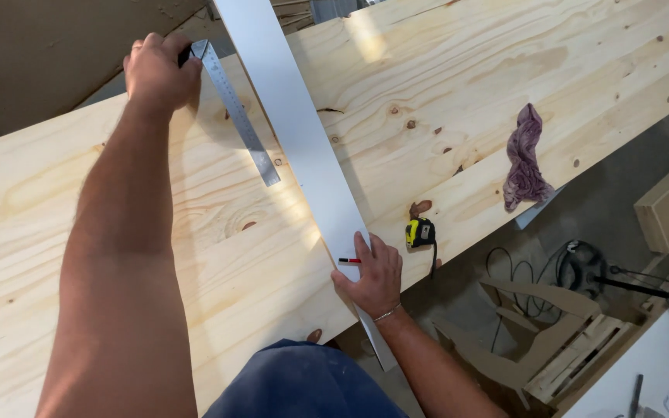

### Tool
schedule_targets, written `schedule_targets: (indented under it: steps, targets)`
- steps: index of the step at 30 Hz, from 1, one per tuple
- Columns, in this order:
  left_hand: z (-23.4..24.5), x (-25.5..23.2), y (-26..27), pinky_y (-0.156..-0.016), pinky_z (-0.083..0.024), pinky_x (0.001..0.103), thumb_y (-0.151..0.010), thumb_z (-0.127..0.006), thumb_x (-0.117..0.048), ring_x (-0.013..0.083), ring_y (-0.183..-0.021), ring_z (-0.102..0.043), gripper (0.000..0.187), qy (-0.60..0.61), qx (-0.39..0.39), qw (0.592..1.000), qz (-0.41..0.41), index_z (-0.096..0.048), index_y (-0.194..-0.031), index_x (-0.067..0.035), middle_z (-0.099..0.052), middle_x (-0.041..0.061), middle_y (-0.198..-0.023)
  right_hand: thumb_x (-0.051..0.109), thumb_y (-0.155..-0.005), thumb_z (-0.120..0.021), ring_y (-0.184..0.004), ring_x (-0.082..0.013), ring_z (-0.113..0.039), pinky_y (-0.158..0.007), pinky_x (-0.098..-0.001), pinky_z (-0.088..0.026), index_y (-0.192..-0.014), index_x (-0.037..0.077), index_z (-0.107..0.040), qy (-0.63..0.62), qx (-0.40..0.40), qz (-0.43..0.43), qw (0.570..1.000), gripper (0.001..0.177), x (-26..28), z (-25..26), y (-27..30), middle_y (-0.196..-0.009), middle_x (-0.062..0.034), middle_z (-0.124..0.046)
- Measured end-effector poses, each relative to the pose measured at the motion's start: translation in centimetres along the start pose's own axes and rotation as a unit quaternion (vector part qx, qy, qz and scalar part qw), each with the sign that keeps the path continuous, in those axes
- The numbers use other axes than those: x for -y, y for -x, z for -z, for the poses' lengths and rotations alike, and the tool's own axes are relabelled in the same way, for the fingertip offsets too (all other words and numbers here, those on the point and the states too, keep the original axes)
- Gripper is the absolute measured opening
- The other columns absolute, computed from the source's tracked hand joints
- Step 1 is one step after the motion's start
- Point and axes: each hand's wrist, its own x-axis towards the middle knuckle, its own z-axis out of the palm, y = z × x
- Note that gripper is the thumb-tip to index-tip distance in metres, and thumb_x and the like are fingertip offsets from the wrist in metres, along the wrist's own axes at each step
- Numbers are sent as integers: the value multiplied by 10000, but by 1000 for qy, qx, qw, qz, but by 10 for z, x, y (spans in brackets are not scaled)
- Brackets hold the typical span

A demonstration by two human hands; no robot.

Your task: Cleaning a large wooden board with a cloth and then measuring and marking it using a tape measure, speed square, and pencil.

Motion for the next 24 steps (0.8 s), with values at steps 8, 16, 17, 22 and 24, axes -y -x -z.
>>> schedule_targets:
  steps: [8,16,17,22,24]
  targets:
    - [2,-17,21,-1001,-337,476,-1063,-544,-467,387,-1210,-490,489,-4,-36,999,14,-666,-1412,-147,-615,191,-1289,678,-710,-758,-1009,-358,-559,-873,-499,-457,-1432,136,-555,17,1,20,1000,926,1,-6,2,-1331,-136,-575]
    - [2,-21,27,-947,-362,468,-1056,-542,-422,380,-1111,-526,418,-2,-84,996,-22,-734,-1308,-150,-656,177,-1167,658,-722,-762,-1062,-346,-587,-875,-495,-466,-1403,99,-576,14,-21,52,998,901,-1,-7,2,-1302,-166,-595]
    - [2,-20,27,-947,-362,468,-1056,-542,-422,380,-1111,-526,418,-1,-83,996,-21,-734,-1308,-150,-656,177,-1167,658,-722,-762,-1062,-346,-587,-875,-495,-466,-1403,99,-576,13,-20,52,998,901,1,-6,1,-1302,-166,-595]
    - [3,-22,28,-956,-356,465,-1053,-550,-410,371,-1096,-526,404,-3,-94,995,-22,-736,-1301,-151,-653,162,-1154,657,-726,-744,-1070,-356,-571,-890,-499,-462,-1402,124,-577,6,-8,42,999,877,12,-4,0,-1332,-153,-592]
    - [9,-27,32,-954,-358,466,-1055,-554,-403,373,-1089,-527,384,2,-96,995,-19,-744,-1271,-148,-651,161,-1147,678,-723,-742,-1066,-352,-573,-893,-497,-462,-1409,128,-573,13,-9,44,999,896,11,-7,2,-1337,-148,-587]
